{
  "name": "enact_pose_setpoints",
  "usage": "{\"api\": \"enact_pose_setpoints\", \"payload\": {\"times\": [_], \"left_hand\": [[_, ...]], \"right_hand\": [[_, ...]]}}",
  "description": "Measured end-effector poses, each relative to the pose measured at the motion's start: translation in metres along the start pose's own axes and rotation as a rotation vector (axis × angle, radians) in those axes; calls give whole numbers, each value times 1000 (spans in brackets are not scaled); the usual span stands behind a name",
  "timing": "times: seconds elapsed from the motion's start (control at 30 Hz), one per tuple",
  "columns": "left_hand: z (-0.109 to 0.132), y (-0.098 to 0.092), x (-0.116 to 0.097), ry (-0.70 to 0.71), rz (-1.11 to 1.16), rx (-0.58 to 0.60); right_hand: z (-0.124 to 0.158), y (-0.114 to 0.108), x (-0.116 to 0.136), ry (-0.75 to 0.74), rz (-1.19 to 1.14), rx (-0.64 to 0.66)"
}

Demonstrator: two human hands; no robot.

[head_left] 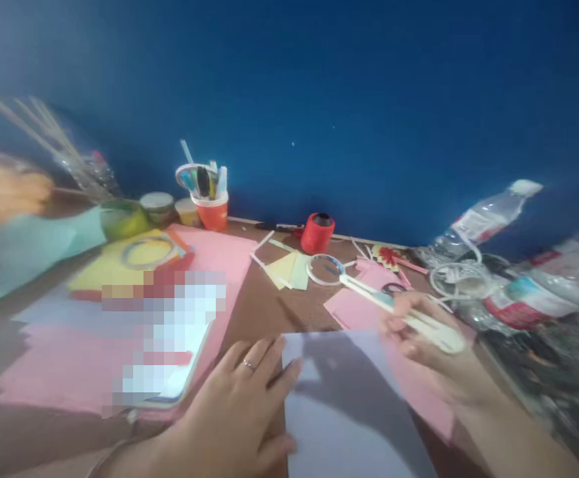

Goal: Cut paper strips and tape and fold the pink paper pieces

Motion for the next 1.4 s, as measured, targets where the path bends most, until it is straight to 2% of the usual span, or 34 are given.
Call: {"api": "enact_pose_setpoints", "payload": {"times": [0.07, 0.13, 0.2, 0.3, 0.37, 0.6, 0.77, 1.0, 1.13, 1.4], "left_hand": [[0, -1, 1, 1, 22, 12], [0, -1, 2, 3, 39, 20], [-1, -1, 3, 4, 53, 28], [-1, -2, 3, 5, 51, 13], [-2, -3, 4, -8, 36, -7], [-5, -3, 6, 20, -39, -91], [-6, -1, 6, -37, -28, -137], [-5, -1, 5, -66, 5, -134], [-7, 0, 7, -6, -23, -181], [-6, -3, 8, -49, -14, -182]], "right_hand": [[-3, -2, -14, -63, -26, -152], [-3, -2, -28, -59, -30, -193], [-2, -2, -41, 36, -1, -114], [-1, -1, -51, 143, -7, 120], [-3, -3, -54, 172, -34, 184], [-3, 2, -54, 205, -78, 0], [8, 10, -59, 209, -64, -155], [13, 15, -65, 216, -48, -118], [13, 16, -65, 234, -46, -134], [14, 14, -67, 235, -21, -176]]}}
Point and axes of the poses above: each hand's wrist, its own z-axis away from the middle knuckle, its own y-axis out of the palm, x = y × z, the point moved 4 cm from there along -z, towards the middle knuckle, and after that the axes turned 4 degrees about x, right-handed, at the moved point
